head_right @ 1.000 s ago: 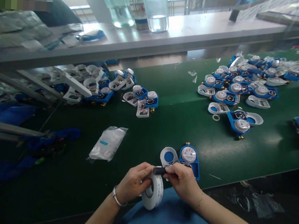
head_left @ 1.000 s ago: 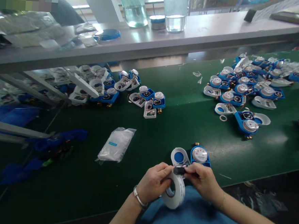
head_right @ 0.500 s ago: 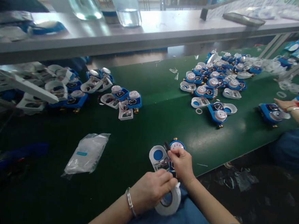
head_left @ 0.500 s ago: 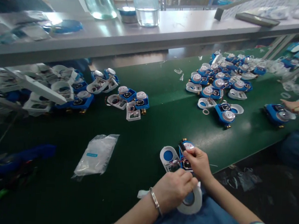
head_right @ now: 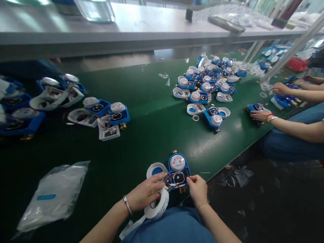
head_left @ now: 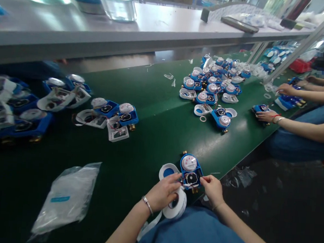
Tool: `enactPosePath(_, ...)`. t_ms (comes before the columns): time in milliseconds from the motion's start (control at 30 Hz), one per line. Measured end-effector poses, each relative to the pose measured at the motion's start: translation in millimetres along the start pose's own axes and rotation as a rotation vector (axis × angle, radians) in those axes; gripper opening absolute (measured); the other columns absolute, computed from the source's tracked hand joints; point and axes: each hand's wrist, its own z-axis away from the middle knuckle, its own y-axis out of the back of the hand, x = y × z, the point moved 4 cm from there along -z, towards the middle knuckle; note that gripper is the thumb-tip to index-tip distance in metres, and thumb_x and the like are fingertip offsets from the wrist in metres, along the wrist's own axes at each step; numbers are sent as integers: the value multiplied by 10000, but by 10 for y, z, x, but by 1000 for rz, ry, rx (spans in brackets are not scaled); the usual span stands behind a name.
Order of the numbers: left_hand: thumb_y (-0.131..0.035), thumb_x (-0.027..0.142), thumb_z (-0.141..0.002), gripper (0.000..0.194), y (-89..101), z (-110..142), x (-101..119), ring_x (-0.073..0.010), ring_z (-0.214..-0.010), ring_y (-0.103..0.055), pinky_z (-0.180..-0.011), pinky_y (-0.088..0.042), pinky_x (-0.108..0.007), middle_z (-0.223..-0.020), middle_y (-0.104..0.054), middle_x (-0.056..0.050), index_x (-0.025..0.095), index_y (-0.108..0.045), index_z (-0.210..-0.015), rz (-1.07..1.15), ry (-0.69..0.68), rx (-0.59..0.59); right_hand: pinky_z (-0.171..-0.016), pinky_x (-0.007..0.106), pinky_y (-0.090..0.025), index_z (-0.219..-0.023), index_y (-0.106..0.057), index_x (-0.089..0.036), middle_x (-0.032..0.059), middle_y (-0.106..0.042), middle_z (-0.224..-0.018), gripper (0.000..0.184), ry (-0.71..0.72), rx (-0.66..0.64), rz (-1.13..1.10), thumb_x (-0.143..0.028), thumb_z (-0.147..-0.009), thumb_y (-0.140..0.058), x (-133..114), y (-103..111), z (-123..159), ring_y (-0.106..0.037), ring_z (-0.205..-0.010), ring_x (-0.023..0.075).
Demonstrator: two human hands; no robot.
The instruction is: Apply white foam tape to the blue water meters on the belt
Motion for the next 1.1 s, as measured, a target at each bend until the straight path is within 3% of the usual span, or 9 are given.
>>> enactPosePath(100,-553,178,-711,244,-203,-159,8,-240,-1318,-223,-1061,-252,-413,-1431,-280,-71,188,-591,-952,-65,-115,-116,-617,253,-434,-717,-634,-161,52,-670,-709,252,11,27,75,-383,-723,-515,-31,-38,-33,-614,-660,176)
enactPosePath(267,-581,246,-706,213,-412,-305,-121,-247,-1323,-207,-1002,-271,-507,-1427,-290,-63,211,-602,-915,-227,-106,-279,-669,270,-417,-709,-638,-186,65,-660,-754,236,37,68,252,-360,-745,-484,-87,-61,-54,-601,-715,187)
enactPosePath(433,-560,233,-713,279,-424,-303,-131,-217,-1320,-215,-1011,-259,-474,-1414,-318,-59,212,-591,-990,-293,-79,-275,-693,261,-408,-704,-644,-199,76,-660,-784,219,56,48,393,-328,-758,-476,-100,-87,-53,-595,-784,191)
enactPosePath(600,-555,249,-718,276,-477,-303,-107,-215,-1324,-204,-1019,-255,-489,-1414,-319,-45,202,-600,-987,-331,-64,-275,-607,240,-413,-680,-658,-214,54,-660,-716,222,113,-48,456,-350,-752,-498,-158,2,-100,-601,-698,177)
enactPosePath(733,-554,257,-721,310,-504,-279,-94,-220,-1331,-182,-1030,-230,-519,-1418,-307,-59,189,-587,-1022,-319,-34,-278,-783,275,-406,-769,-665,-202,73,-651,-871,226,274,-99,453,-345,-775,-490,-406,91,-322,-574,-874,198)
enactPosePath(867,-536,223,-725,282,-506,-242,-30,-226,-1337,-161,-1040,-227,-508,-1431,-274,-59,176,-600,-996,-291,28,-282,-832,224,-394,-998,-600,-196,47,-633,-1015,305,434,-251,402,-273,-869,-335,-729,-55,-712,-560,-944,135)
enactPosePath(1000,-528,202,-722,266,-493,-203,48,-229,-1336,-168,-1036,-257,-483,-1436,-261,-58,167,-607,-973,-257,73,-265,-742,191,-424,-957,-618,-205,11,-661,-955,270,567,-498,400,-236,-862,-368,-993,-348,-1025,-591,-871,113)
enactPosePath(1100,-531,213,-728,257,-494,-176,81,-225,-1337,-163,-1040,-269,-447,-1437,-260,-56,168,-613,-968,-243,92,-238,-649,185,-426,-895,-643,-210,-5,-680,-827,241,664,-653,435,-239,-847,-409,-1136,-513,-1100,-606,-743,110)
